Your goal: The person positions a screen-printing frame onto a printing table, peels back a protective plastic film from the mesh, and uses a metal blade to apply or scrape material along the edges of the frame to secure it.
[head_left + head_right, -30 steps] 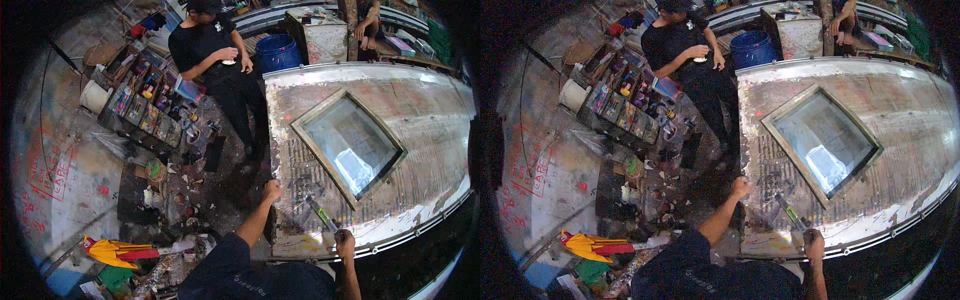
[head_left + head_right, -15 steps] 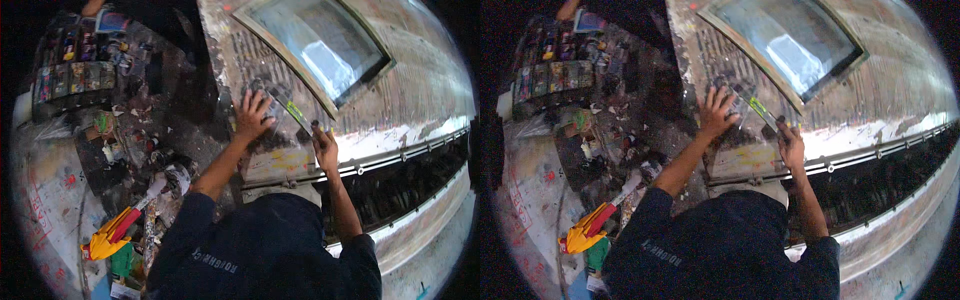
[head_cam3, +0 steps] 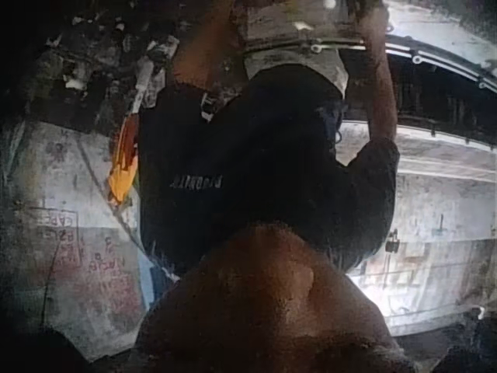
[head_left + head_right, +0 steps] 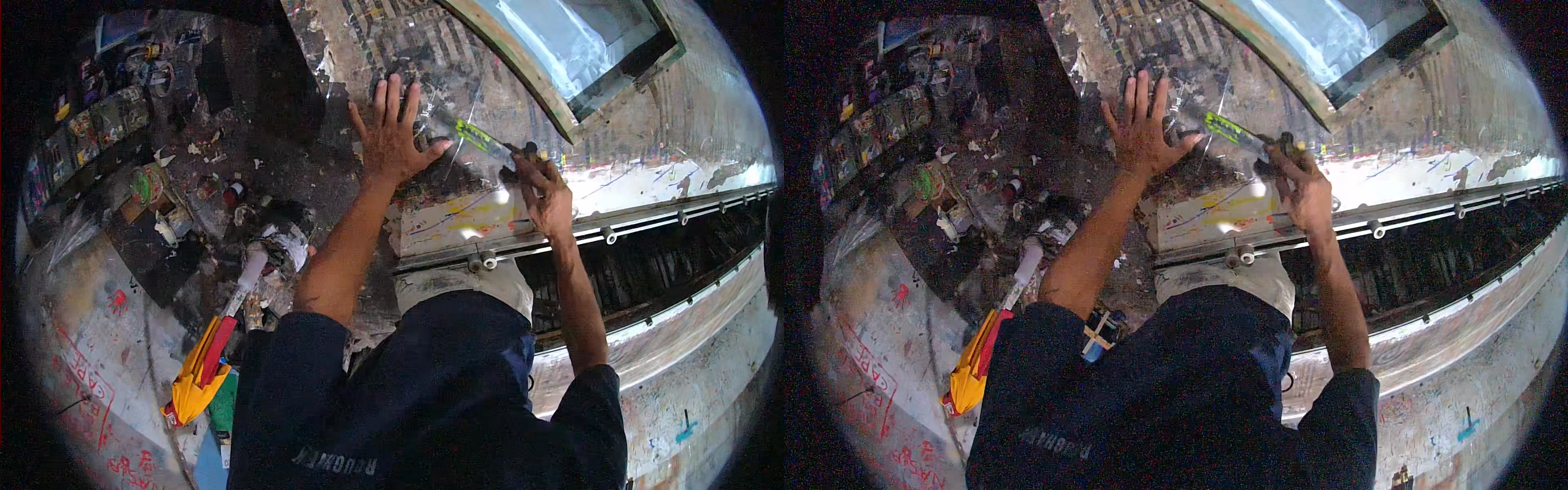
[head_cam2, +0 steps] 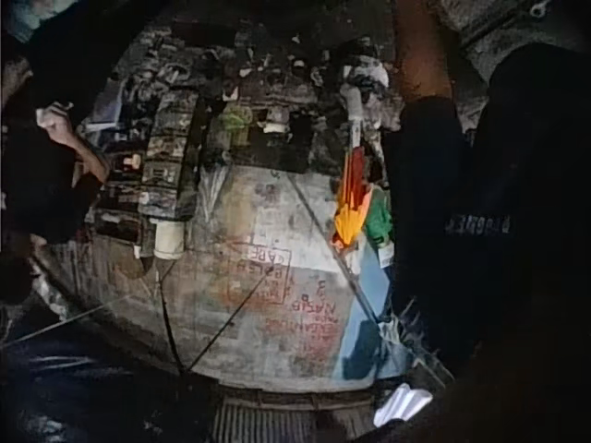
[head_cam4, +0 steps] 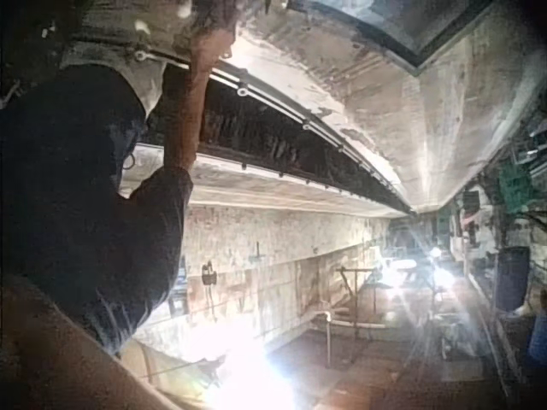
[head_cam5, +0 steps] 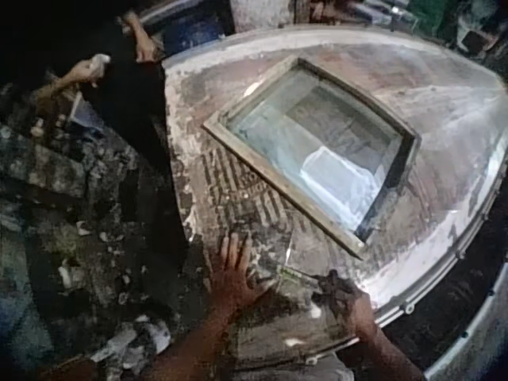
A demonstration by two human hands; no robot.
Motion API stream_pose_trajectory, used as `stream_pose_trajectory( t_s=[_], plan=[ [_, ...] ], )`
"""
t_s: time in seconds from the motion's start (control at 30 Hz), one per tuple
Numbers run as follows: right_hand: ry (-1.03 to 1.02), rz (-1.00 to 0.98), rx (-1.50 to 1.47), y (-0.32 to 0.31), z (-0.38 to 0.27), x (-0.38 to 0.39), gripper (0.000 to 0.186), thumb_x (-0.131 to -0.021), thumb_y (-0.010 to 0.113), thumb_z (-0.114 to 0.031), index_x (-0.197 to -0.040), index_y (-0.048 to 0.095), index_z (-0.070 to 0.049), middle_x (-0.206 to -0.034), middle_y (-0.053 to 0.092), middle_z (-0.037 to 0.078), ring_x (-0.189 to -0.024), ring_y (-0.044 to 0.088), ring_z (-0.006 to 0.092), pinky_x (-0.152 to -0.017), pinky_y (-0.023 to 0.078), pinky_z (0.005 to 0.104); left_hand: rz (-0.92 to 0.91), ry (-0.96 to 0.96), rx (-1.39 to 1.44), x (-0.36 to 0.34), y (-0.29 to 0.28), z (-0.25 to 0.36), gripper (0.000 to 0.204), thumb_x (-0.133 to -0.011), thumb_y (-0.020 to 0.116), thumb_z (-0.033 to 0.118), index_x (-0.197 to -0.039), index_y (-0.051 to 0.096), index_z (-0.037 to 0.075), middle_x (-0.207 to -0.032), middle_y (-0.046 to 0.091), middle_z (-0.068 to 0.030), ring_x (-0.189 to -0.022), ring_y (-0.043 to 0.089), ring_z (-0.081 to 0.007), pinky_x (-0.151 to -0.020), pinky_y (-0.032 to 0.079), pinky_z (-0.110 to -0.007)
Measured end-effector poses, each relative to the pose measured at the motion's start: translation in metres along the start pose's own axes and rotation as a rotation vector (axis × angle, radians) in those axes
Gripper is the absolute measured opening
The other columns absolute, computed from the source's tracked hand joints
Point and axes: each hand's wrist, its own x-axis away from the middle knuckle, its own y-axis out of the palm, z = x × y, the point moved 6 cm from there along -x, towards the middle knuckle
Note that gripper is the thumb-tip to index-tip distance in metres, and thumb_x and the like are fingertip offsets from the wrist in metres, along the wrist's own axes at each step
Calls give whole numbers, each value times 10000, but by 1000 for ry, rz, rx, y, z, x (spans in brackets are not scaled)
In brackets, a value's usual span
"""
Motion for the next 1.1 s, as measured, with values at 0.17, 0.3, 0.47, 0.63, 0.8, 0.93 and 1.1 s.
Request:
stream_pose_trajectory(
  t_s=[0.17,0.3,0.47,0.63,0.8,0.93,1.1],
  plan=[
    [-33,-85,145,-5,6,-24,558,-901,729,-91,-1404,690,-329,-1228,689,135,-981,735,365,-791,605,443,14,3,13,-1,5,-2,981,-872,557,839,-1646,375,263,-1749,204,-118,-1604,215,-344,-1188,89,-795],
    [-31,-120,114,-9,6,-32,546,-903,691,12,-1393,706,-230,-1209,698,152,-1050,700,365,-893,577,445,13,21,-55,-1,7,-2,813,-921,545,782,-1610,426,367,-1747,212,-115,-1604,215,-350,-1187,92,-798],
    [-11,-129,69,-12,6,-36,581,-882,684,31,-1398,705,-234,-1182,699,141,-1041,692,356,-897,570,431,-5,0,-1,-2,3,-1,754,-919,586,739,-1582,463,401,-1742,229,-111,-1599,226,-360,-1189,97,-794],
    [-97,-72,40,-14,4,-43,512,-911,716,-99,-1388,704,-285,-1168,688,138,-952,685,381,-816,585,460,3,-9,32,-3,0,0,758,-916,607,714,-1588,450,403,-1739,240,-111,-1599,229,-362,-1189,98,-791],
    [-88,-119,130,-16,7,-50,497,-913,719,-113,-1379,703,-283,-1193,676,144,-997,689,391,-829,587,472,-5,-11,24,-2,2,0,763,-921,586,736,-1594,443,405,-1745,229,-106,-1602,222,-359,-1186,106,-791],
    [-69,-150,181,-19,5,-52,478,-919,732,-151,-1373,705,-297,-1170,666,151,-990,690,396,-818,589,481,-6,-12,11,-2,2,0,753,-928,579,732,-1596,441,412,-1748,218,-102,-1607,210,-350,-1185,112,-790],
    [-72,-147,216,-21,1,-52,491,-924,731,-154,-1382,699,-328,-1151,654,149,-973,687,398,-811,586,493,-23,-6,-14,-3,1,1,741,-937,586,720,-1598,437,420,-1745,221,-104,-1604,214,-347,-1187,117,-787]
  ],
)
